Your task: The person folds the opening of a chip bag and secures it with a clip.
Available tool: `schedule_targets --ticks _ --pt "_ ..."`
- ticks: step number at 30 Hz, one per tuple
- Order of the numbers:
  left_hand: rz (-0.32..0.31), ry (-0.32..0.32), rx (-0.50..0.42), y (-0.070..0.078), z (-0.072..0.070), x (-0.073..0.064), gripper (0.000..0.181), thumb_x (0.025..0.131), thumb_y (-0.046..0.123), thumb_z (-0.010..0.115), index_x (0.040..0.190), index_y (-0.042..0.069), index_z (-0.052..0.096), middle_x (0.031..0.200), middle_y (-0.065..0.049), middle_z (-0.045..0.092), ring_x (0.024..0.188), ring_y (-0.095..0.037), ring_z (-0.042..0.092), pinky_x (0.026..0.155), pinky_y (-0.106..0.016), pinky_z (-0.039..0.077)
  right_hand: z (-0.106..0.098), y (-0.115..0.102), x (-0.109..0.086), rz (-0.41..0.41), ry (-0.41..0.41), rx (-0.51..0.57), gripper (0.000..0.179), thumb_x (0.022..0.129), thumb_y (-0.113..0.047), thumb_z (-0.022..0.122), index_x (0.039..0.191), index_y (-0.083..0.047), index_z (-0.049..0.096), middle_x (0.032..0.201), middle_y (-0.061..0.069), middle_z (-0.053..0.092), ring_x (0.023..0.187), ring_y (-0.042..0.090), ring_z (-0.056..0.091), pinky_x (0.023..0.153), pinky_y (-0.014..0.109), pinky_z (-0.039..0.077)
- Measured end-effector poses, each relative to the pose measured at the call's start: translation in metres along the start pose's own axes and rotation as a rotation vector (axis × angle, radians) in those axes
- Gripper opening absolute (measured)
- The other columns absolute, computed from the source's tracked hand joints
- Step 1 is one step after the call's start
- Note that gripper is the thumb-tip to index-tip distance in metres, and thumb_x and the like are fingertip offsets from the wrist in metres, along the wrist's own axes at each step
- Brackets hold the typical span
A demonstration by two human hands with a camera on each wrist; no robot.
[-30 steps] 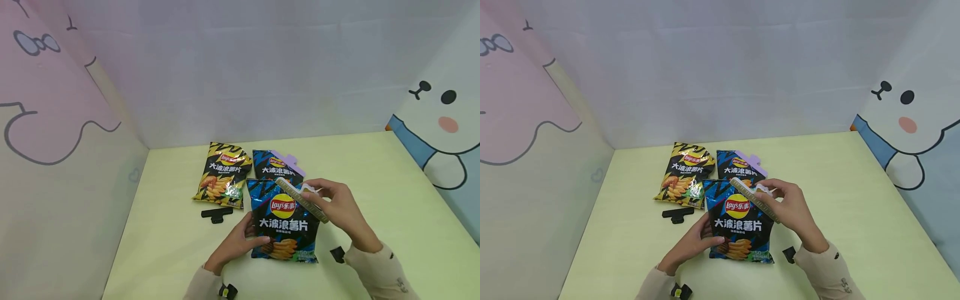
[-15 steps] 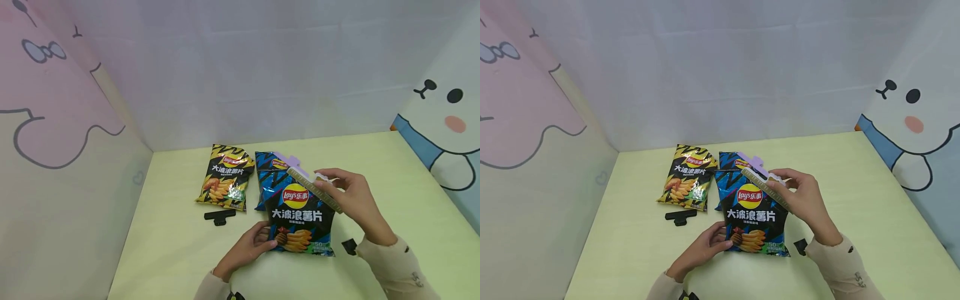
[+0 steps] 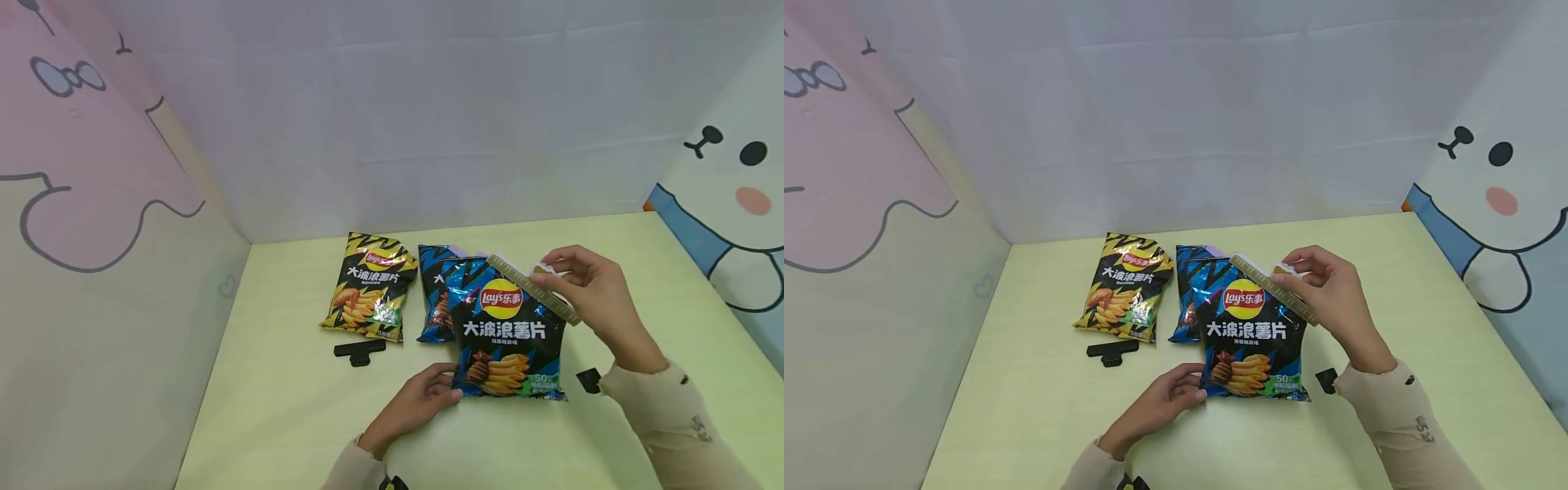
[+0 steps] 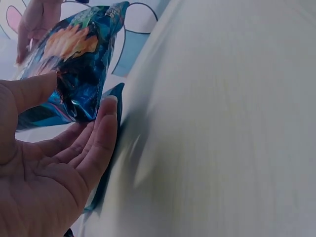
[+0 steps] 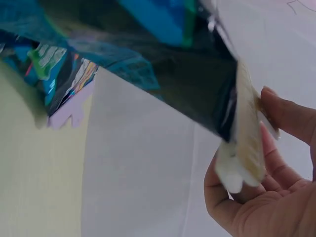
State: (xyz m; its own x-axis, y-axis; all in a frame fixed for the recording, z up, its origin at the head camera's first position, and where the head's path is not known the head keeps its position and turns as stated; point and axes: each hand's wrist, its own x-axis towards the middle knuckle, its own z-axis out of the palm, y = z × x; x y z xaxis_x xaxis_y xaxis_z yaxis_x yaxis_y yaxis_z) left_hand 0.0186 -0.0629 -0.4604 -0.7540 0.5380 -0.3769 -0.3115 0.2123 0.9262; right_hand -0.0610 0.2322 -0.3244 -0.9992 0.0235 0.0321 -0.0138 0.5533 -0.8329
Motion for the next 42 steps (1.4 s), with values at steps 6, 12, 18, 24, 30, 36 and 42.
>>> schedule_targets --ticks 6,12,18,24,30,36,42 --pt "0.026 -0.011 0.033 0.006 0.007 0.007 0.046 0.101 0.028 0.061 0.145 0.018 0.05 0.125 -0.005 0.067 0.107 -0.009 0.067 0.089 -0.02 0.053 -0.012 0.012 0.009 0.043 -0.015 -0.006 0.027 0.092 -0.034 0.074 0.101 -0.011 0.063 0.087 -0.029 0.066 0.071 -0.001 0.065 0.062 0.022 0.049" --pt "0.058 -0.041 0.063 0.008 0.015 0.019 0.049 0.102 0.03 0.059 0.148 0.017 0.048 0.128 -0.006 0.067 0.108 -0.007 0.067 0.092 -0.019 0.053 -0.026 0.022 0.016 0.093 -0.004 -0.061 0.032 0.093 -0.038 0.072 0.1 -0.008 0.063 0.086 -0.03 0.064 0.076 -0.005 0.063 0.065 0.02 0.049" --pt "0.094 -0.062 0.149 0.013 0.021 0.03 0.054 0.103 0.032 0.058 0.152 0.014 0.043 0.137 -0.01 0.064 0.111 -0.008 0.067 0.092 -0.018 0.054 -0.035 0.032 0.027 0.109 0.012 -0.102 0.027 0.092 -0.041 0.072 0.096 -0.016 0.065 0.093 -0.024 0.061 0.077 0.0 0.059 0.066 0.018 0.048" --pt "0.123 -0.065 0.171 0.022 0.026 0.04 0.059 0.103 0.033 0.057 0.156 0.015 0.038 0.144 -0.011 0.06 0.113 -0.009 0.067 0.092 -0.018 0.054 -0.04 0.041 0.042 0.163 0.009 -0.159 0.045 0.091 -0.051 0.069 0.105 -0.008 0.064 0.083 -0.03 0.061 0.084 -0.003 0.056 0.075 0.023 0.045" --pt "0.128 -0.039 0.145 0.026 0.033 0.047 0.061 0.103 0.033 0.057 0.158 0.019 0.034 0.131 -0.011 0.068 0.111 -0.01 0.069 0.091 -0.018 0.054 -0.04 0.05 0.061 0.174 -0.007 -0.208 0.053 0.09 -0.056 0.067 0.107 -0.006 0.066 0.082 -0.029 0.058 0.084 0.004 0.056 0.075 0.029 0.046" --pt "0.102 -0.009 0.103 0.03 0.041 0.051 0.063 0.103 0.034 0.058 0.159 0.024 0.031 0.149 -0.008 0.056 0.118 -0.01 0.066 0.094 -0.019 0.053 -0.042 0.062 0.077 0.2 -0.024 -0.207 0.06 0.09 -0.06 0.066 0.109 -0.003 0.065 0.089 -0.024 0.055 0.093 0.014 0.052 0.078 0.034 0.045" --pt "0.089 0.002 0.077 0.036 0.049 0.055 0.062 0.102 0.036 0.058 0.158 0.029 0.032 0.155 -0.005 0.05 0.121 -0.01 0.064 0.093 -0.021 0.053 -0.044 0.076 0.089 0.231 -0.047 -0.211 0.061 0.092 -0.058 0.064 0.112 0.0 0.063 0.096 -0.013 0.055 0.096 0.017 0.05 0.078 0.034 0.044"
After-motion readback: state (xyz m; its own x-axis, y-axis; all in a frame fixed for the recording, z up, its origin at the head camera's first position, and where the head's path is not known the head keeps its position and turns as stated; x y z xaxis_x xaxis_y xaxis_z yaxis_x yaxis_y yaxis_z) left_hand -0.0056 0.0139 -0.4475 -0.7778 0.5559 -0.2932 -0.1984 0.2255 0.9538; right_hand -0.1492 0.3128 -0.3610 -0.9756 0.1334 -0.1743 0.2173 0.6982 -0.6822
